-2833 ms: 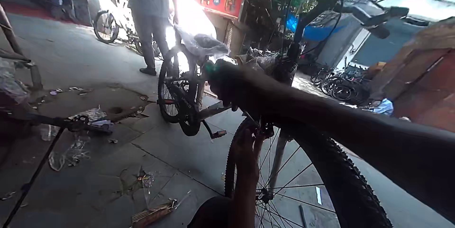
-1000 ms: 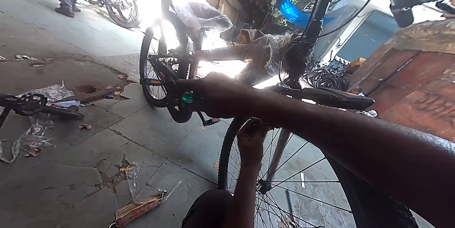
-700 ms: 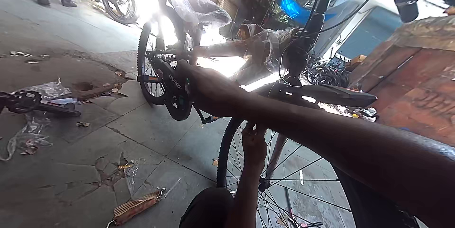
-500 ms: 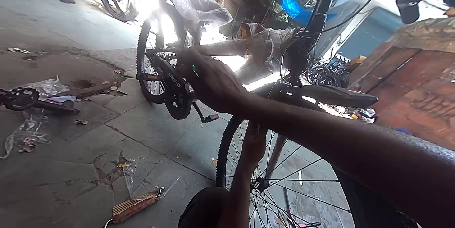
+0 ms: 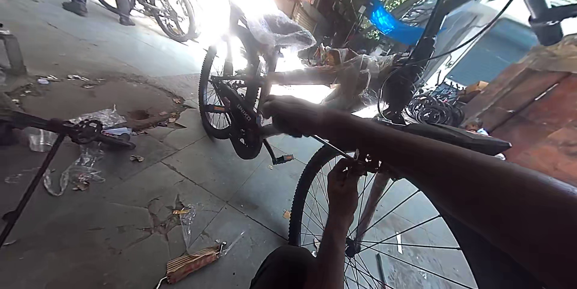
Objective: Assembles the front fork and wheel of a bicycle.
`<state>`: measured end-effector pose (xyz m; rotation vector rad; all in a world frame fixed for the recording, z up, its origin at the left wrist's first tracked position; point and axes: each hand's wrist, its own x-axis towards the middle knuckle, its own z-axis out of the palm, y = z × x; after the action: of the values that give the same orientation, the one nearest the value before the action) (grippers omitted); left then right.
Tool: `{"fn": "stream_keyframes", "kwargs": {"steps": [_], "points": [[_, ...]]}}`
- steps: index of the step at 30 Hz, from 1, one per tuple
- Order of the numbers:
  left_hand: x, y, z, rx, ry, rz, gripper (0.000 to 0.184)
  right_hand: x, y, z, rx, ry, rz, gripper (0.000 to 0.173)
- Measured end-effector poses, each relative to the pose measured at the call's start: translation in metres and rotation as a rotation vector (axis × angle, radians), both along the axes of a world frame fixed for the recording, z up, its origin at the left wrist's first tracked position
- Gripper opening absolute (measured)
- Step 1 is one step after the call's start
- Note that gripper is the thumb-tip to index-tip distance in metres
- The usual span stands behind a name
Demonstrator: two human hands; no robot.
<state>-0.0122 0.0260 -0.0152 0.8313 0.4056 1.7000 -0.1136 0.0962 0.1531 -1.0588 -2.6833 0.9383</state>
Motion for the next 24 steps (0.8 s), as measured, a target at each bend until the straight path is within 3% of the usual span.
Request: {"fn": "stream_keyframes", "kwargs": {"steps": [2,5,7,9,10,11,14,16,19,20,24], "points": [[0.001,0.001,-0.001,-0.002,-0.005,0.013,0.013,-0.007,-0.017,0.009,0.398,-0.160,-0.057,0.034],[0.005,-0.004,-0.007,-0.033,-0.011,0.054,0.010,-0.006,-0.033,-0.015,0.616,-0.060,-0.095,0.033],[0.003,-0.004,-0.004,-0.027,-0.017,0.052,0.012,-0.006,-0.029,-0.019,0.380,-0.019,-0.045,0.035],[0.000,-0.002,-0.003,-0.031,0.010,0.045,0.014,-0.009,-0.018,-0.021,-0.144,-0.057,0.017,0.044],[0.000,-0.001,-0.002,-0.042,0.014,0.048,0.015,-0.011,-0.015,-0.022,-0.305,-0.096,0.031,0.046],[0.002,0.001,-0.003,-0.039,0.001,0.054,0.016,-0.012,-0.014,-0.022,-0.335,-0.122,0.058,0.045],[0.007,0.009,-0.001,0.021,-0.103,0.079,0.018,-0.010,-0.018,-0.020,0.123,-0.172,0.110,0.036],[0.009,0.006,-0.002,0.008,-0.113,0.102,0.023,-0.009,-0.025,-0.029,0.417,-0.138,0.022,0.035],[0.000,-0.004,0.004,-0.011,-0.043,0.149,0.022,-0.010,-0.033,-0.036,0.599,-0.076,-0.098,0.042],[0.000,-0.003,0.007,-0.003,-0.086,0.134,0.022,-0.008,-0.030,-0.033,0.499,-0.066,-0.081,0.044],[0.010,0.012,0.003,0.033,-0.234,0.039,0.019,0.000,-0.009,-0.018,-0.408,-0.108,0.023,0.050]]}}
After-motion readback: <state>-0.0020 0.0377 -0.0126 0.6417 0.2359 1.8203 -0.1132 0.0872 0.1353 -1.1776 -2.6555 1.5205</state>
